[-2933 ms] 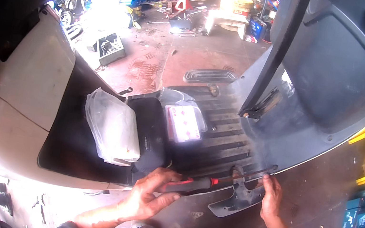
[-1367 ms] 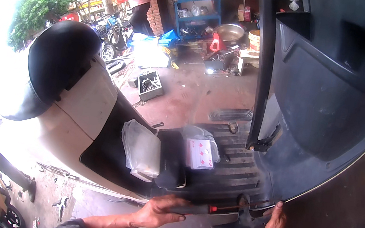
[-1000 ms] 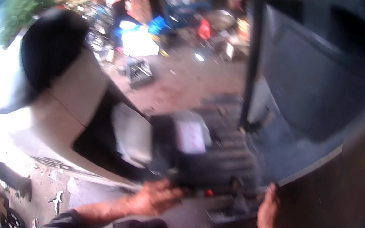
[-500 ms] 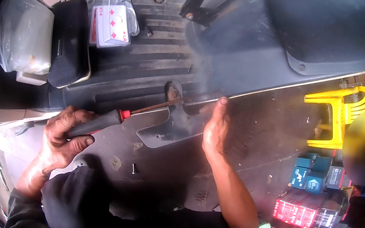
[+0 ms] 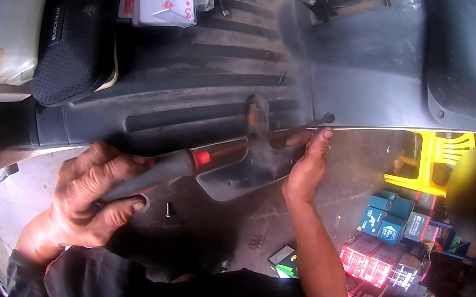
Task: The person unfastens the inner body panel of an electric scooter using a screwdriver and removes the panel by hand.
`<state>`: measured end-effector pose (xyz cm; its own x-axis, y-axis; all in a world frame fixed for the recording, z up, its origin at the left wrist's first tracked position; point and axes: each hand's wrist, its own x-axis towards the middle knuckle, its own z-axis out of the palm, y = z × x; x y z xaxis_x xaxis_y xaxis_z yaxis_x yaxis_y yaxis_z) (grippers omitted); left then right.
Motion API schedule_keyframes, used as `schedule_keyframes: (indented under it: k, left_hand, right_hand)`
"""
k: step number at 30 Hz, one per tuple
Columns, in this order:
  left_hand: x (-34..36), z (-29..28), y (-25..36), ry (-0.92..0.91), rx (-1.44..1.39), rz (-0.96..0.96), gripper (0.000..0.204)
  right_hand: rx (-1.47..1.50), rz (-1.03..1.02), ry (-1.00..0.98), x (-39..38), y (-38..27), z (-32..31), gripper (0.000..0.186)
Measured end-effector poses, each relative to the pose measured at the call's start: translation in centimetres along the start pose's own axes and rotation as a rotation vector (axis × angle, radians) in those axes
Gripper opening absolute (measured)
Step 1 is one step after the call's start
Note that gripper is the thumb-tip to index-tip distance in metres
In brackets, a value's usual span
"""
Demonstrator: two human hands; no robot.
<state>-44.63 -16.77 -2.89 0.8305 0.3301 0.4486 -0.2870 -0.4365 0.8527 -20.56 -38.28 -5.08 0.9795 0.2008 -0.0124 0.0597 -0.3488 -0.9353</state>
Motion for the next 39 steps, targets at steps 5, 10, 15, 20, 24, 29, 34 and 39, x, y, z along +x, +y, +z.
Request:
schedule_keyframes:
  k: [5, 10, 15, 20, 24, 29, 34, 39]
  left_hand:
    - [1.2, -0.2, 1.4, -0.063, 0.041, -0.012, 0.035]
    - [1.3, -1.1, 3.1, -0.159, 0.24, -0.029, 0.045]
    - [5.1, -2.5, 12.6, -0.301, 0.393, -0.102, 0.044]
    - [5.3, -4.0, 21.4, -0.296, 0.392, -0.343, 0.041]
    - [2.7, -3.9, 27.4, -0.215, 0.234, -0.605, 0.043]
    - [0.3, -5.5, 37.6, -0.141, -0.467, -1.234, 0.041]
    - [-2.3, -6.0, 48.7, 0.157, -0.872, -1.485, 0.039]
    - [-4.5, -6.6, 53.5, 0.11, -0.958, -1.43, 0.041]
  right_hand:
    - [-0.014, -0.014, 0.017, 0.1, -0.5, 0.2, 0.065]
    - [0.145, 0.113, 0.075, -0.4, 1.6, -1.0, 0.053]
    - [0.038, 0.103, 0.011, -1.3, -0.6, -3.4, 0.06]
    - [-0.327, 0.29, -0.309, -0.6, 1.2, -5.2, 0.08]
    - [-0.711, -0.161, -0.483, -7.1, 1.3, -9.6, 0.061]
    - [-0.903, -0.276, -1.097, -17.5, -21.4, -16.0, 0.041]
    - [-0.913, -0.32, -1.276, -26.3, -41.8, -20.3, 0.039]
    - [-0.711, -0.088, -1.125, -29.6, -36.3, -30.3, 0.04]
